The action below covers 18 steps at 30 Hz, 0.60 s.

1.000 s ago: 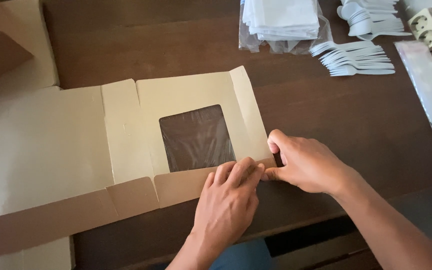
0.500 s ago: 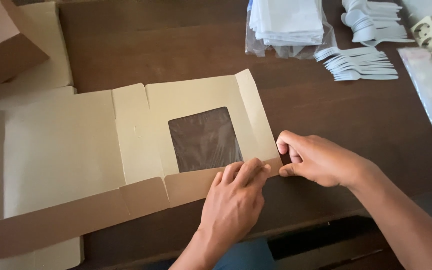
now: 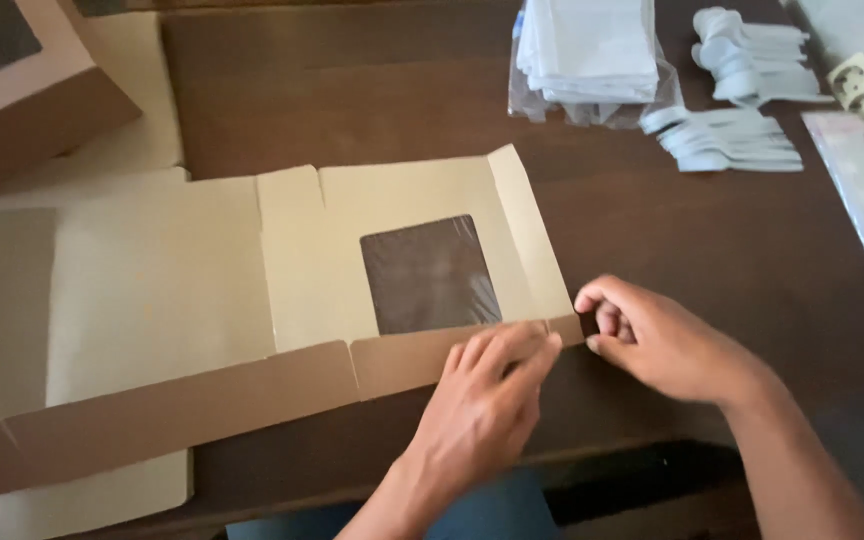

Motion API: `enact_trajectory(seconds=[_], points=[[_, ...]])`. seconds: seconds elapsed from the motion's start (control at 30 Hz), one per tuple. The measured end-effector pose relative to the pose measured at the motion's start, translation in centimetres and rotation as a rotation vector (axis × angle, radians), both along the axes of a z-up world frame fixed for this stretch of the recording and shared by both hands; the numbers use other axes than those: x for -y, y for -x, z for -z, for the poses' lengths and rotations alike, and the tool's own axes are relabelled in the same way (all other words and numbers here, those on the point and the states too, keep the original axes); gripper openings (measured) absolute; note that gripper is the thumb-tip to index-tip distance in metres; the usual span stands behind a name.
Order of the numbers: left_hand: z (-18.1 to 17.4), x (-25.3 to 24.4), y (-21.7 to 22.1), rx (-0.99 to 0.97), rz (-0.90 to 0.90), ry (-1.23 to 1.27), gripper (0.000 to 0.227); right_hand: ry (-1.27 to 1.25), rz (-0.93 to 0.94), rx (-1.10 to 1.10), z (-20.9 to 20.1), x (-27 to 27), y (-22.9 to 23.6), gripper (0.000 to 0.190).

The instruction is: The person folds and tucks the flaps of a flat cardboard box with a clear window to form a three-dimensional container. They work on each side in sequence, pressing and creasing the edges to secure the shape.

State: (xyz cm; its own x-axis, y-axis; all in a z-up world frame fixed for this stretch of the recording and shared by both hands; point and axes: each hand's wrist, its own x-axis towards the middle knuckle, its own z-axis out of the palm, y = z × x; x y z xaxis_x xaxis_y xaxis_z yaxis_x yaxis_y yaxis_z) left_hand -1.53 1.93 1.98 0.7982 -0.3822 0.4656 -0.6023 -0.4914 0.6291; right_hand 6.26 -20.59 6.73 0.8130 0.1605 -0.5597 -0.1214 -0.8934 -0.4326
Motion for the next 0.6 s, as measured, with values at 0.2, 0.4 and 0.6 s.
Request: enact_trajectory(seconds=[0.2, 0.4, 0.6], points=[[-13.2, -8.5, -0.4, -1.299, -0.397, 0.652, 0.036, -0.190, 0.319, 0.353, 3.6, 1.1, 5.1, 0.038], [-4.8, -32.0, -1.0, 0.061, -0.834, -0.597, 0.070, -0.206, 0.289, 0.737, 7.1, 0.8, 9.8, 0.032], [-0.5, -41.6, -1.3, -0.740, -1.107, -0.478, 0.085, -0.182, 0.375, 0.624, 6.9, -1.6, 12.1, 0.044]])
